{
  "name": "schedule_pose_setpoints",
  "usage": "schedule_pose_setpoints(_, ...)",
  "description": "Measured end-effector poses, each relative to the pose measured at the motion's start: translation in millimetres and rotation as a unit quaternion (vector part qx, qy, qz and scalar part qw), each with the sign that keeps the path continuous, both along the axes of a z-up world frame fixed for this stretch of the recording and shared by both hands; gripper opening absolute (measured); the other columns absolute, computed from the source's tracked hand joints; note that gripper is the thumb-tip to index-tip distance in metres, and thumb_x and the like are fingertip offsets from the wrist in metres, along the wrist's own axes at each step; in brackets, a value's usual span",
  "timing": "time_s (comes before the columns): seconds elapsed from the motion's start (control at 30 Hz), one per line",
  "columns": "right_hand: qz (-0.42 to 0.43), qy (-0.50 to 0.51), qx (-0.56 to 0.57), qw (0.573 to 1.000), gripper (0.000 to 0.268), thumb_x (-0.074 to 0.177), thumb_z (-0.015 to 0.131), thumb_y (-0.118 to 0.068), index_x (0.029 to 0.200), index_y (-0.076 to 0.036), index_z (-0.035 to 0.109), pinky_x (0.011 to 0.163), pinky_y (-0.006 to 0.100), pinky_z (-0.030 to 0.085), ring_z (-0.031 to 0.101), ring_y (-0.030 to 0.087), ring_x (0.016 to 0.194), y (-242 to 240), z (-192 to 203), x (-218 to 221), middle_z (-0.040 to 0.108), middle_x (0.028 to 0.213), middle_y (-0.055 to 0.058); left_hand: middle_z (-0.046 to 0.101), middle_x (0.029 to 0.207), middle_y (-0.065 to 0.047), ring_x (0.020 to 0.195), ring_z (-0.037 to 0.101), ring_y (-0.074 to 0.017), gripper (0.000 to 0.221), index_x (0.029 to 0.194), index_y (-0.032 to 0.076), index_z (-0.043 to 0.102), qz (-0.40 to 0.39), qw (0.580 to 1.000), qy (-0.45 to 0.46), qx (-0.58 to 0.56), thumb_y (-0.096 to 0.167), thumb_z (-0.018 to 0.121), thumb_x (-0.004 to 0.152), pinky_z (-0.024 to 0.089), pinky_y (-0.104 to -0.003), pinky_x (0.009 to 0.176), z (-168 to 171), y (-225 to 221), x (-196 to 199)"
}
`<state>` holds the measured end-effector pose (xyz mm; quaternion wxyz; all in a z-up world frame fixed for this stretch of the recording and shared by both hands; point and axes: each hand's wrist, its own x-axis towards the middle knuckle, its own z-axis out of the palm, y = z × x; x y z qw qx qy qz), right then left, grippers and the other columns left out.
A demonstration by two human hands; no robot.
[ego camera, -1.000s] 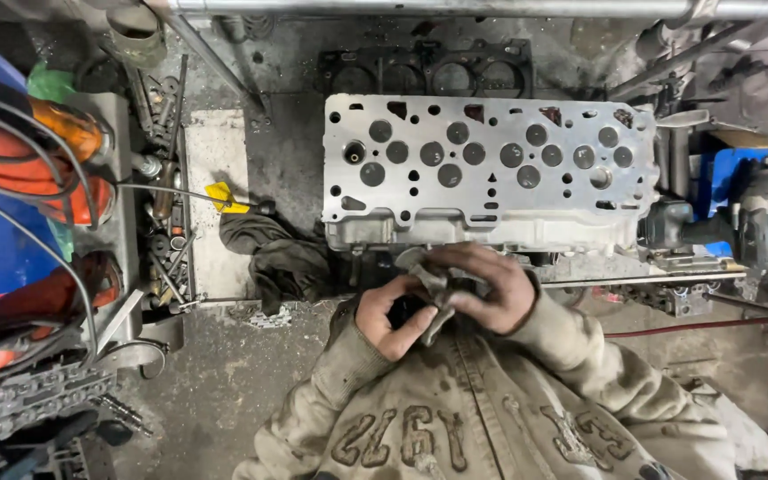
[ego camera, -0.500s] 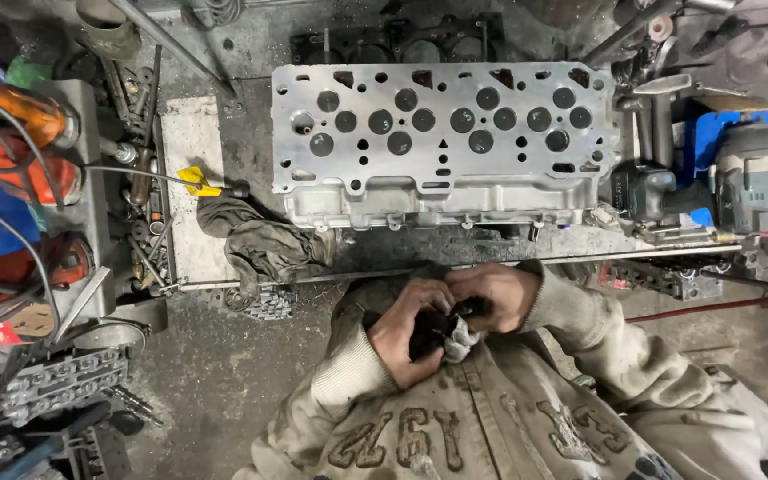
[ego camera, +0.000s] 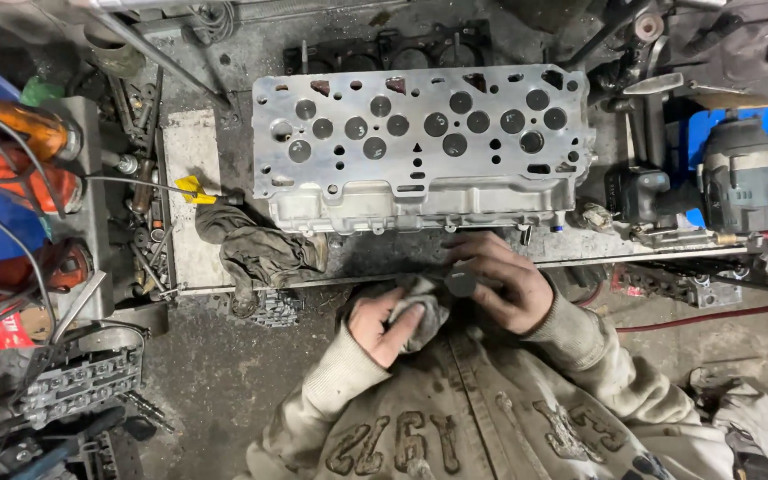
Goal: Inspecting and marking components on an engine cylinder head at a workbench.
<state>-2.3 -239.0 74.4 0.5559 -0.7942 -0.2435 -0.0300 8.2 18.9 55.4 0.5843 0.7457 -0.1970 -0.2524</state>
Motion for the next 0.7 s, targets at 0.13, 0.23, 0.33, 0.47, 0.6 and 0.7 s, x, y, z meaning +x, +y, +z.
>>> schedule_pose_setpoints(0.13,-0.004,-0.006,0.011,1.000,0.017,0.097,0.062,-0.002,0.114,0.001,0.065,0.101,0.042,0.055,0.070,0.038,0.110,-6.5,-17.8,-10.7,0.070,0.111,0.013,0.078,0.088,-0.009,0.078,0.073,-0.0163,0.028,0.112,-0.001,0.070,0.112,0.986,0.091,-0.087,0.022,0.057,0.104,0.057,-0.029,0.073,-18.4,-0.1,-2.8)
schedule_pose_setpoints(0.23,0.031,-0.017,-0.054,0.998,0.027,0.090,0.064,0.002,0.117,0.005,0.064,0.092,0.040,0.059,0.071,0.036,0.104,-3.2,-45.7,-18.8,0.068,0.112,0.019,0.073,0.079,-0.005,0.069,0.065,-0.0119,0.017,0.103,-0.003,0.070,0.101,0.992,0.014,-0.079,0.013,0.064,0.102,0.053,-0.028,0.063,-32.8,-4.0,-10.8)
schedule_pose_setpoints(0.33,0.061,-0.005,-0.089,0.994,0.030,0.086,0.070,0.002,0.116,0.004,0.067,0.084,0.040,0.060,0.072,0.035,0.098,5.5,-53.2,-11.2,0.069,0.107,0.019,0.066,0.065,-0.006,0.049,0.062,-0.0105,0.022,0.085,-0.006,0.065,0.152,0.982,0.105,-0.026,0.009,0.073,0.099,0.047,-0.028,0.045,-44.0,-8.1,-12.6)
schedule_pose_setpoints(0.47,-0.030,-0.089,-0.133,0.987,0.034,0.081,0.070,0.003,0.115,0.005,0.066,0.086,0.041,0.061,0.073,0.037,0.101,17.2,-45.4,-10.4,0.070,0.111,0.020,0.070,0.070,-0.003,0.046,0.056,-0.0063,0.013,0.103,-0.004,0.072,0.164,0.972,0.135,-0.100,0.007,0.068,0.098,0.044,-0.025,0.043,-18.7,-10.2,-3.8)
schedule_pose_setpoints(0.6,-0.055,-0.135,-0.090,0.985,0.030,0.082,0.072,0.002,0.111,0.002,0.064,0.088,0.040,0.061,0.072,0.035,0.102,19.5,-56.2,-5.6,0.069,0.111,0.019,0.070,0.070,-0.002,0.045,0.055,-0.0062,0.019,0.110,-0.003,0.073,0.156,0.972,0.139,-0.106,0.009,0.067,0.096,0.043,-0.024,0.042,-13.8,-6.0,3.7)
schedule_pose_setpoints(0.7,-0.070,-0.076,-0.091,0.990,0.032,0.082,0.079,-0.001,0.111,-0.002,0.065,0.085,0.039,0.061,0.073,0.033,0.102,24.1,-57.6,-5.5,0.071,0.109,0.014,0.069,0.070,-0.003,0.047,0.056,-0.0067,0.015,0.104,-0.005,0.073,0.152,0.974,0.128,-0.110,0.008,0.069,0.098,0.044,-0.025,0.043,-16.7,-2.9,3.5)
